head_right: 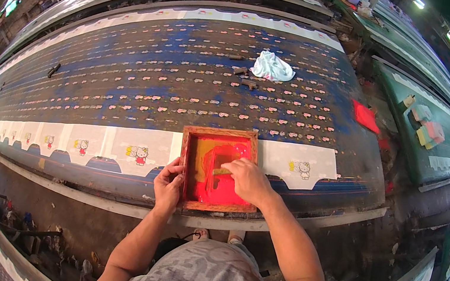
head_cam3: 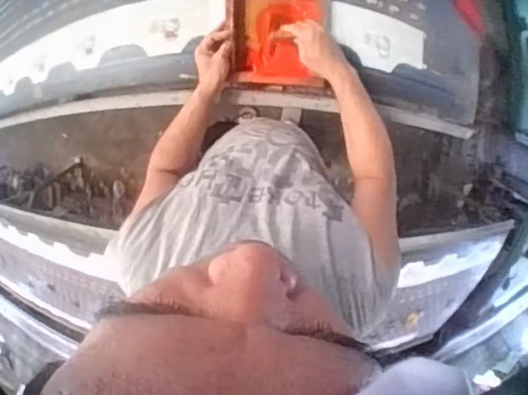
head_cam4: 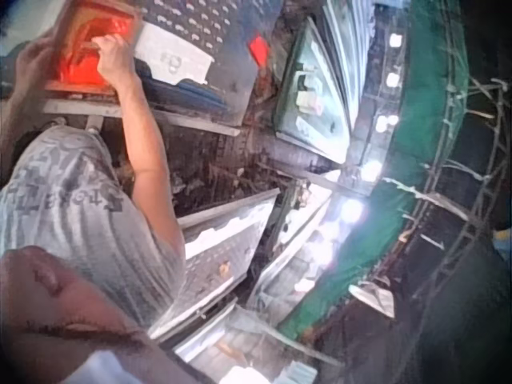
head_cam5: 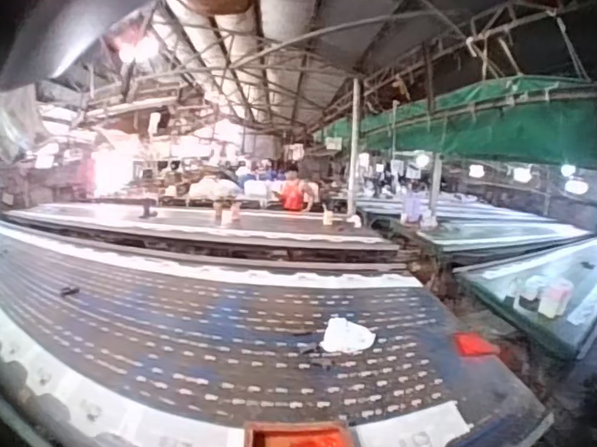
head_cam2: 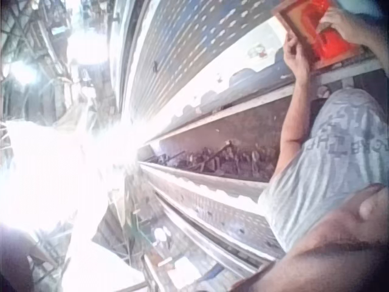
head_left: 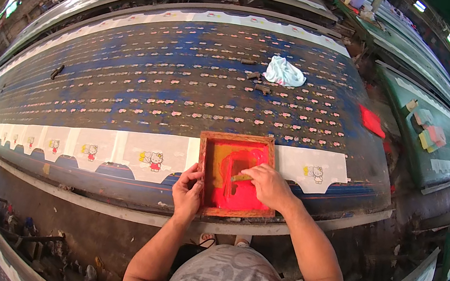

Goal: The person holds a wooden screen printing frame and repeatedly rubs a red squeegee across the mesh to spread red ink. The person then walks through the factory floor area.

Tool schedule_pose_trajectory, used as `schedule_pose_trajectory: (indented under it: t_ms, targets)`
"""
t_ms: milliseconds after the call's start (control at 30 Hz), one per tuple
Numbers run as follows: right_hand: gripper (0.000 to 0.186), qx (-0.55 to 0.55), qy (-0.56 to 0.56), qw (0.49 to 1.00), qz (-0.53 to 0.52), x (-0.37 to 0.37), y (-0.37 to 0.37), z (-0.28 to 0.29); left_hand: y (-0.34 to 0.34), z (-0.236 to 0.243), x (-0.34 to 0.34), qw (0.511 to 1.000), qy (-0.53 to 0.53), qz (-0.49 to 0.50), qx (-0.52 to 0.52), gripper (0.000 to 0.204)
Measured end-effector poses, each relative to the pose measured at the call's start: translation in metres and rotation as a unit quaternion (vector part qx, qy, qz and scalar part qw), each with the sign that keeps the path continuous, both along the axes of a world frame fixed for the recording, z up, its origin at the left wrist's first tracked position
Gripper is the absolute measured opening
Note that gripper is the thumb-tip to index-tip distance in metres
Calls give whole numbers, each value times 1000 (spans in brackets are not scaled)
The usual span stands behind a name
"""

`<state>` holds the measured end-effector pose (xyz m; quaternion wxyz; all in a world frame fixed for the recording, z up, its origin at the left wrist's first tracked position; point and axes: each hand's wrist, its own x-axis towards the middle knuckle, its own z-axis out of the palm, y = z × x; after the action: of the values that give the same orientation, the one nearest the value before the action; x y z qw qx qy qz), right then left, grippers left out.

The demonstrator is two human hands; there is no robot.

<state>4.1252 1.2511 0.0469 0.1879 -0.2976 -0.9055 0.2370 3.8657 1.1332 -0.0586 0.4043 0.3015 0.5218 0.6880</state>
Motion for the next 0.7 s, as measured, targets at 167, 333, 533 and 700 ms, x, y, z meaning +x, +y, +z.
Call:
schedule_pose_trajectory:
  t_ms: [167, 333, 533, 700]
  targets:
    - [36, 54, 64, 996, -22, -11, 39, -24, -2, 4, 7, 998, -52, 9, 38, 17]
    - [56, 64, 42, 997, -2, -12, 56, -22, -8, 8, 0, 998, 58, 8, 15, 12]
    - [51, 119, 42, 989, 77, -6, 38, -37, -5, 6, 4, 998, -6, 14, 56, 9]
    - [49, 134, 23, 986, 99, 10, -4, -30, -4, 11, 5, 999, -12, 26, 39, 13]
